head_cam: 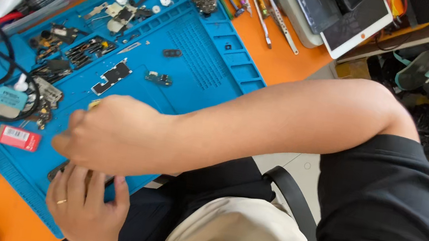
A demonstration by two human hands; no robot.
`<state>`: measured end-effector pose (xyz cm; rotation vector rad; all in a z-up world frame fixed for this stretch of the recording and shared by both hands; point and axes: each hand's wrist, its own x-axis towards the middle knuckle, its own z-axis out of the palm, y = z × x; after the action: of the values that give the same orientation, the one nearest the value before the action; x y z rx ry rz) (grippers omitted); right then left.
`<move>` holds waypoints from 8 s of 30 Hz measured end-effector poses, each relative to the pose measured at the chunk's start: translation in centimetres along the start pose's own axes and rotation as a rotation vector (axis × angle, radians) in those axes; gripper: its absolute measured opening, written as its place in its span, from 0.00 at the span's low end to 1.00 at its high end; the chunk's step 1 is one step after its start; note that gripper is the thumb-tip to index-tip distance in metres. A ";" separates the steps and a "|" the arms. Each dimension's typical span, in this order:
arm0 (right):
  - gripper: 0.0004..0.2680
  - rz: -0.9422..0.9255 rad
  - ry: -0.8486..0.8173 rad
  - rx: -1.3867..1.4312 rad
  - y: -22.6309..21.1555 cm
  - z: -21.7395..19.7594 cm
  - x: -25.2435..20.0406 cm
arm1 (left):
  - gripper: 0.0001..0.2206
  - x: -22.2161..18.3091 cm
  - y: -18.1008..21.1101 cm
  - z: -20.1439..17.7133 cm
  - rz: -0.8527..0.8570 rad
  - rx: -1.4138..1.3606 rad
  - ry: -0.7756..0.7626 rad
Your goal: The person uses a screwdriver to remove screws from a disassembled smartphone placed on a blue mat. After removing several screws, the person sets the tool down and uses a computer keyboard and mouse.
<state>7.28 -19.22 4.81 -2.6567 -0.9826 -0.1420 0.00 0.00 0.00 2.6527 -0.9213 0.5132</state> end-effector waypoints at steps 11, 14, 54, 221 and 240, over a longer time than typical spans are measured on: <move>0.08 0.003 -0.220 -0.181 0.7 -6.3 -1.7 | 0.16 0.2 -0.3 -0.8 -0.048 -0.044 0.048; 0.05 0.142 -0.153 0.095 1.3 -8.2 -0.3 | 0.17 0.0 -0.5 -0.5 -0.050 -0.047 0.044; 0.12 0.667 0.202 1.222 -3.5 -0.3 -5.5 | 0.05 -0.4 -1.0 -1.5 -0.203 -0.385 0.162; 0.09 0.351 0.354 0.622 -0.3 2.2 -13.0 | 0.20 1.0 1.3 -1.2 -0.030 -0.183 -0.064; 0.07 0.309 0.350 0.664 0.1 1.8 -12.9 | 0.21 1.3 2.3 0.6 0.086 0.006 -0.122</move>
<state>-2.48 -26.71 0.52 -2.0381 -0.3993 -0.1682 -0.35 -2.65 0.35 2.6840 -1.0751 0.3765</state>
